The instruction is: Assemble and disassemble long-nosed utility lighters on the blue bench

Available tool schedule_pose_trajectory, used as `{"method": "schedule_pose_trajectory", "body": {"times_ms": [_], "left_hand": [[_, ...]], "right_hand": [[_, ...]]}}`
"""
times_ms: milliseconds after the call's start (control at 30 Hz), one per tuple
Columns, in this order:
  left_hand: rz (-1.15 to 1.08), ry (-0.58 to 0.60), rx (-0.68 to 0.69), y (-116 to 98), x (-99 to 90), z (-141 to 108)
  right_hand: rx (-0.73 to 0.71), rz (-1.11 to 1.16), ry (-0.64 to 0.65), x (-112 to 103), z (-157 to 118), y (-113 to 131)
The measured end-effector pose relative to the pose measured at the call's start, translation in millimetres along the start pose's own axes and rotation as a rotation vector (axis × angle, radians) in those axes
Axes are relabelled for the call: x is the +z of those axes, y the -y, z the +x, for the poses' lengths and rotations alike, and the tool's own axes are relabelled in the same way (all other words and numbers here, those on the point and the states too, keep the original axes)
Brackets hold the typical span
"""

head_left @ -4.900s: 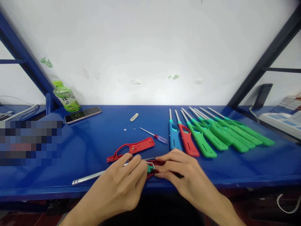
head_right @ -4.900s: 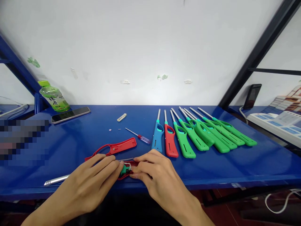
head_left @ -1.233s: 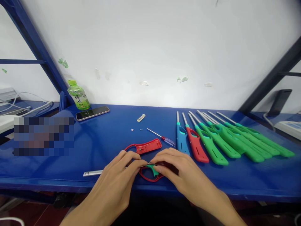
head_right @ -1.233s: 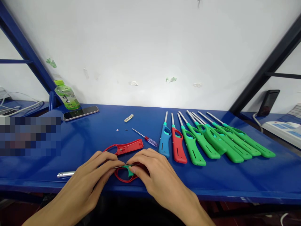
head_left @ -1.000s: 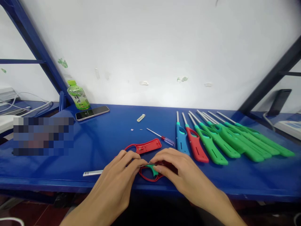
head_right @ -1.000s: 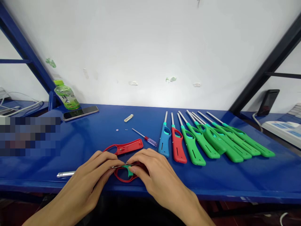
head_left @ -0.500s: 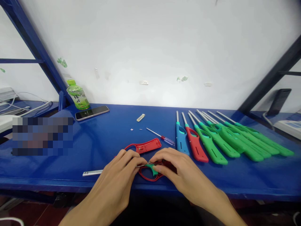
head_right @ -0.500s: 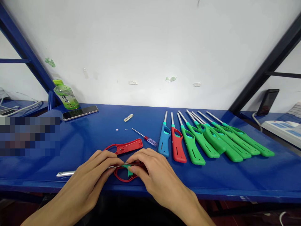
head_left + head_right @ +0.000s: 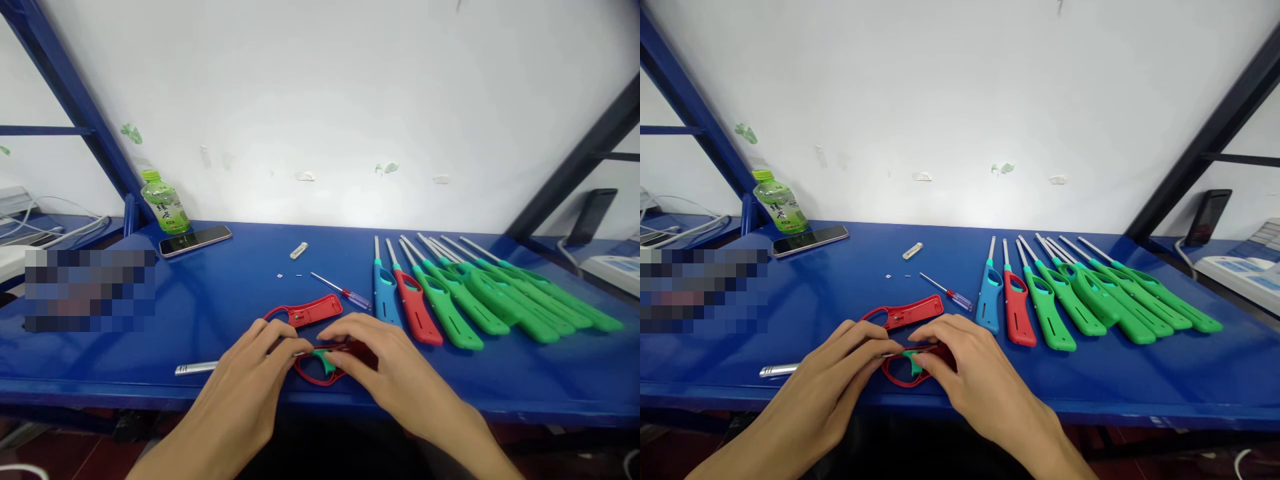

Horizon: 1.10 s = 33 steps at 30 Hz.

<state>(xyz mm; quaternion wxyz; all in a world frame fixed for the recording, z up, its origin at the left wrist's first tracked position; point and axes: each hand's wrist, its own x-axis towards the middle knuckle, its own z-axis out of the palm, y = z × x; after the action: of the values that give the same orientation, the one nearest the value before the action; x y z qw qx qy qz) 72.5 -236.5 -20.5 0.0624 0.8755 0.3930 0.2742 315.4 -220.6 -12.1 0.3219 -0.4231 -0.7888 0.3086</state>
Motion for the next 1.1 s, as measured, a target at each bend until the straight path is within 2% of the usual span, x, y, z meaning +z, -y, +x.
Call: {"method": "schedule_pose_trajectory", "body": {"times_ms": [200,433,567,767,967,1100], "left_hand": [[0.031,-0.038,0.037,-0.7,0.6,-5.1],[0.137,-0.089,0.112,-0.1,4.4,-9.1],[0.154,-0.099,0.123,-1.3,4.0,-8.1],[0.218,-0.110,0.138,-1.1,4.5,-7.2],[0.234,-0.133,0.151,-4.0,4.4,-6.8],[0.223,-0.148,0.148,-3.6,7.7,-10.3]], "right_hand": [[-0.075,0.007,-0.057,0.5,-1.6,-1.0],[-0.058,-0.018,-0.078,1.5,-2.7,-4.1],[-0.064,-0.030,-0.069,0.4,-4.0,-1.8],[-0.102,-0.054,-0.170,-1.2,-5.7,2.9],[-0.088,-0.079,-0.157,-1.1,-4.6,1.7],[-0.126,-0.081,-0.203,-1.5,-4.7,0.6]]}}
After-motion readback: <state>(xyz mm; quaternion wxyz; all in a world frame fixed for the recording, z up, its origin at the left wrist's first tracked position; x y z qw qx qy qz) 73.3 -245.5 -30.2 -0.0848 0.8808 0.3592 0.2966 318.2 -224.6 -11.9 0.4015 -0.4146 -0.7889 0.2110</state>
